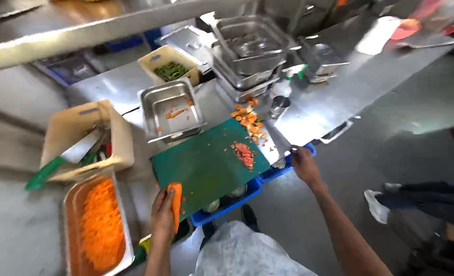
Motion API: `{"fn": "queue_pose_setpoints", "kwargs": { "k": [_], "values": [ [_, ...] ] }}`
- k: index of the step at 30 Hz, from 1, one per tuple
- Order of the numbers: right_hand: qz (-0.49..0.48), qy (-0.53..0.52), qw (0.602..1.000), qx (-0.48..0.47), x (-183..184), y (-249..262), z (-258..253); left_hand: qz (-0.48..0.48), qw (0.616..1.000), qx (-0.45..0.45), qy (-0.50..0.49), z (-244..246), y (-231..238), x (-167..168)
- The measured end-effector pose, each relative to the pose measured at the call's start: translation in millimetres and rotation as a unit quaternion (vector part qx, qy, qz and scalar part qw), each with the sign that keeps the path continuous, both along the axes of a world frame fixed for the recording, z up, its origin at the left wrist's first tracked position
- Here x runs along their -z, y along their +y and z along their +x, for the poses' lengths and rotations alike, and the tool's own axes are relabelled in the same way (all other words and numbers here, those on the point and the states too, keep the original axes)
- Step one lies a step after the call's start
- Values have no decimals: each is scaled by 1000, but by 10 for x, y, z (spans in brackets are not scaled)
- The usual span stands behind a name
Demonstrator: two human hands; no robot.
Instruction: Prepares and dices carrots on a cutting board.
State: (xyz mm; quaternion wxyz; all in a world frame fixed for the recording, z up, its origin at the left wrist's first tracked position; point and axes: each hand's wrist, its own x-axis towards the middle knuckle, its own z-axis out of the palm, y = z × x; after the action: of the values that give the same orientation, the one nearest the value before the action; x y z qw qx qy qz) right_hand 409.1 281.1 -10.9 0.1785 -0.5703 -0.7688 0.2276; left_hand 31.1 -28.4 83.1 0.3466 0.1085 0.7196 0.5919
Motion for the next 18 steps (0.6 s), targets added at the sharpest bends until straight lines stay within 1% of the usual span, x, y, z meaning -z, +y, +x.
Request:
{"fn": "queue_pose_setpoints", "kwargs": {
  "k": [3, 5, 6, 8, 10, 12, 13, 14, 15, 16, 18],
  "values": [
    [-31, 104, 994, 1, -241, -493, 80, 7, 998, -67, 20, -35, -138, -84],
    [-85, 154, 984, 6, -406, -880, -71, 19, 993, -111, 41, -75, -209, -148],
    [-127, 160, 979, -22, -472, -1092, -211, 28, 989, -137, 47, -91, -239, -171],
    [-201, 132, 962, -131, -544, -1496, -635, 52, 981, -179, 54, -121, -263, -210],
    [-252, 53, 928, -269, -491, -1814, -1142, 74, 977, -193, 56, -140, -235, -224],
    [-274, -17, 882, -383, -351, -2016, -1600, 85, 977, -184, 62, -144, -194, -202],
    [-269, -39, 870, -412, -282, -2054, -1764, 90, 978, -176, 66, -145, -189, -188],
    [-259, -59, 868, -419, -252, -2044, -1884, 95, 979, -167, 68, -153, -202, -171],
    [-252, -79, 876, -403, -264, -1971, -1964, 102, 979, -159, 72, -163, -225, -156],
    [-241, -97, 892, -370, -299, -1835, -2009, 108, 979, -154, 76, -174, -251, -142],
    [-192, -106, 937, -270, -305, -1456, -1985, 113, 980, -145, 76, -187, -322, -97]
  ]
}}
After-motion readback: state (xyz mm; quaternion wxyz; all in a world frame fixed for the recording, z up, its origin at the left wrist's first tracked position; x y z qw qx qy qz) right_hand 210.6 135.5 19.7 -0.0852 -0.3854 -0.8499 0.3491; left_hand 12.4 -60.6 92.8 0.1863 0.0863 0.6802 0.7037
